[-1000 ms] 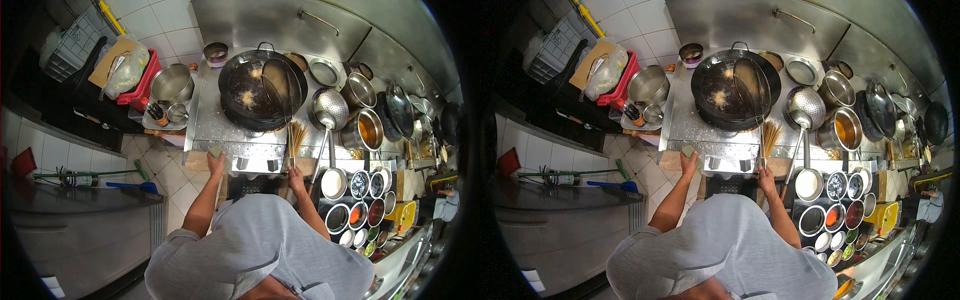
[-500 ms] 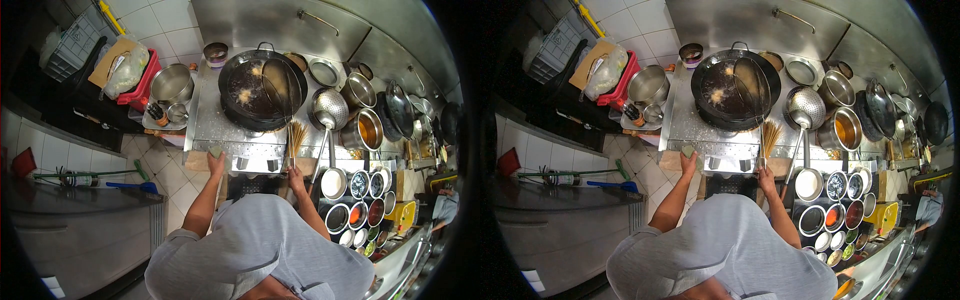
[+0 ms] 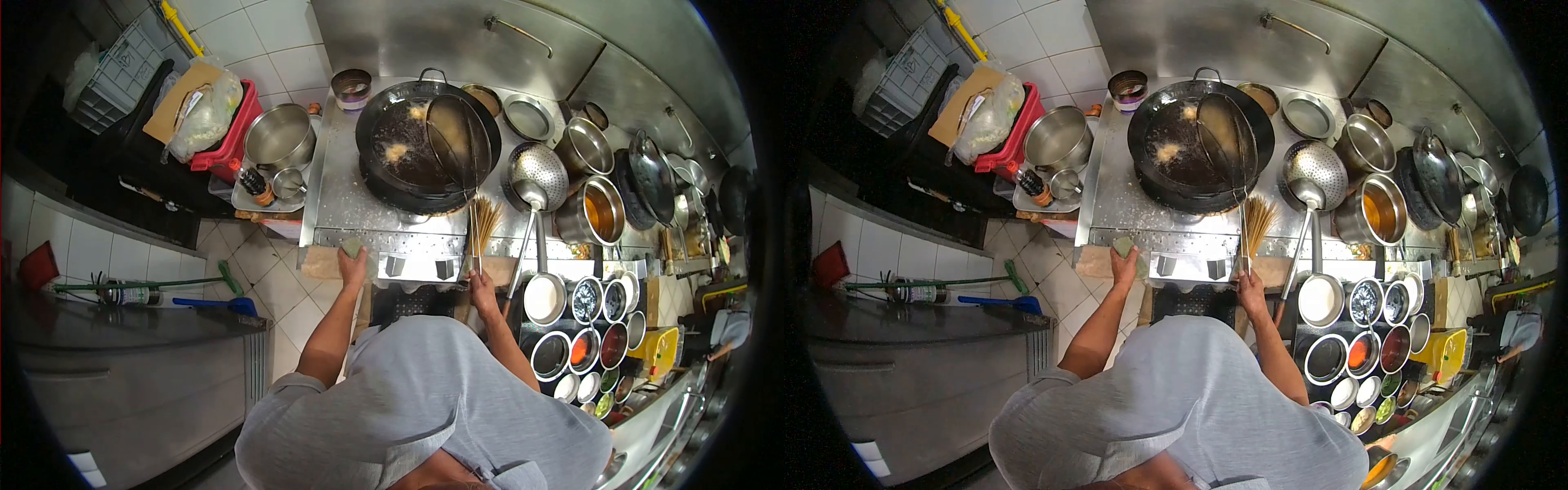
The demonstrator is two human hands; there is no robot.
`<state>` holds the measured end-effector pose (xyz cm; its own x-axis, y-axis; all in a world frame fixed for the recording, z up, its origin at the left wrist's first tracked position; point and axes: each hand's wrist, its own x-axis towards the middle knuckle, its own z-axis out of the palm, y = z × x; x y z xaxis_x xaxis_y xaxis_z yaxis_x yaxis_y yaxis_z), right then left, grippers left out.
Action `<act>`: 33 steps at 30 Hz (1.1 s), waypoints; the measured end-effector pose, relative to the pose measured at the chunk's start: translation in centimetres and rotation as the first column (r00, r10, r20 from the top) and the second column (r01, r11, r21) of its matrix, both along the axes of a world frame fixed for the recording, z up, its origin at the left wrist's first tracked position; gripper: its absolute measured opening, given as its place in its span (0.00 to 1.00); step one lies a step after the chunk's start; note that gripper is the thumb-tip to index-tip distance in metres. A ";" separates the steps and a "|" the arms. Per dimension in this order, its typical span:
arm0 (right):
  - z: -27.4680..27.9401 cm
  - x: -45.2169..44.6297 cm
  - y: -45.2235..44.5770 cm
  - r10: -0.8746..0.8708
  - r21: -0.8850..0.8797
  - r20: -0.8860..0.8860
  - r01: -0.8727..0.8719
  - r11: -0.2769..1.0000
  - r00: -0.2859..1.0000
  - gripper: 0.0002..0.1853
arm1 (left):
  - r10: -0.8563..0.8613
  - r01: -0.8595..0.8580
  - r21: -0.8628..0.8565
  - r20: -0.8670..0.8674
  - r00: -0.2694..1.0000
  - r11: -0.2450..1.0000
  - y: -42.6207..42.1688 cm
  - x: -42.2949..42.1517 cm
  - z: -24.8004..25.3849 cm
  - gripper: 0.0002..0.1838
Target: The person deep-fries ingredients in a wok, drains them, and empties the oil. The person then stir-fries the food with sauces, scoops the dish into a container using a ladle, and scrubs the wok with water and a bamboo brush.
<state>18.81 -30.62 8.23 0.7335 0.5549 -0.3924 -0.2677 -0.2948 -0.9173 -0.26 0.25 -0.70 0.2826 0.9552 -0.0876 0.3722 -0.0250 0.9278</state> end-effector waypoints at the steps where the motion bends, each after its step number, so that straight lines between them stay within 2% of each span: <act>1: -0.1 0.0 0.0 0.000 0.002 -0.002 0.000 1.000 1.000 0.16 | -0.003 0.003 0.007 -0.008 1.000 1.000 0.0 0.0 0.0 0.35; 14: -0.3 0.1 0.0 -0.010 0.015 -0.025 0.010 1.000 1.000 0.16 | -0.004 0.004 -0.010 -0.012 1.000 1.000 0.3 0.0 -0.7 0.35; 19: -0.8 0.1 0.0 0.013 0.026 0.019 -0.013 1.000 1.000 0.16 | -0.005 0.005 -0.003 0.033 0.999 1.000 0.3 -0.1 -1.3 0.36; 25: -0.4 0.0 0.2 -0.015 0.007 -0.017 0.016 1.000 1.000 0.15 | 0.002 -0.003 -0.033 -0.012 1.000 0.999 -0.1 0.0 0.4 0.36; 33: 0.3 -0.1 0.4 -0.020 0.000 -0.017 0.020 1.000 1.000 0.15 | -0.006 0.006 -0.005 0.023 1.000 1.000 0.3 -0.1 -0.9 0.36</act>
